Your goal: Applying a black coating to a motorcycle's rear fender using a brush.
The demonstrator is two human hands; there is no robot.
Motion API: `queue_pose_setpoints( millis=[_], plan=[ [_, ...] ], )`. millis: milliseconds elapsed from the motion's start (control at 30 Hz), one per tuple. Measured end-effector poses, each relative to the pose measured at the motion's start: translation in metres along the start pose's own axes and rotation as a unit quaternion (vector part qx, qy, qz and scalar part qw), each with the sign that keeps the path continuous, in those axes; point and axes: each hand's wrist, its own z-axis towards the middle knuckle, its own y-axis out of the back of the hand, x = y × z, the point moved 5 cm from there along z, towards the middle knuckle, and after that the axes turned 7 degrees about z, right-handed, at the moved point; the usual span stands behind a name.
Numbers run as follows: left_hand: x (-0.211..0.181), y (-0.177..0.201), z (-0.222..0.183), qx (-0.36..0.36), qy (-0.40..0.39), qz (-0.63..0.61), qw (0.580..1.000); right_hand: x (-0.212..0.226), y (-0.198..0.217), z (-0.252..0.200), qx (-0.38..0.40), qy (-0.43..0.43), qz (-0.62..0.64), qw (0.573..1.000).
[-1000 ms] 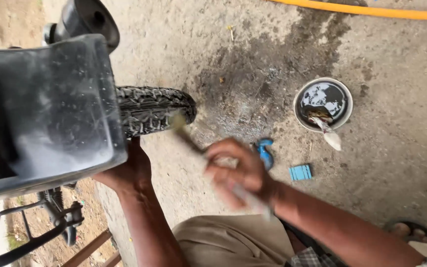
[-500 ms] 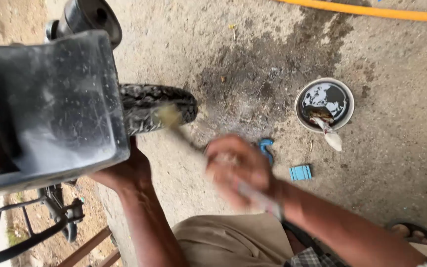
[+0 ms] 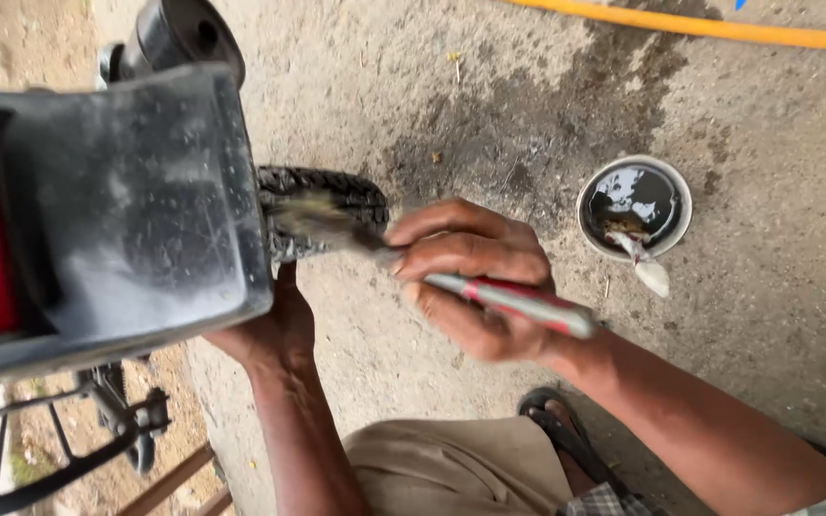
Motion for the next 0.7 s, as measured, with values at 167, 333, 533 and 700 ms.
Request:
queue_pose_setpoints(
  millis=[167, 333, 533, 700],
  plan=[
    [-0.001, -0.004, 0.003, 0.049, -0.046, 0.044, 0.997, -0.031, 0.015, 0.003, 0.012, 0.059, 0.053, 0.997],
    [0.014, -0.005, 0.028, 0.062, -0.011, -0.036, 0.997, -0.073, 0.058, -0.017, 0.041, -0.063, -0.064, 0.995],
    [0.018, 0.019, 0.013, 0.042, -0.032, -0.057, 0.997, 0.034, 0.152, 0.055, 0.096, -0.176, -0.185, 0.962],
    [0.006, 0.002, 0.008, 0.050, -0.060, -0.035, 0.996, 0.023, 0.207, 0.022, 0.201, -0.316, -0.382, 0.845]
  ],
)
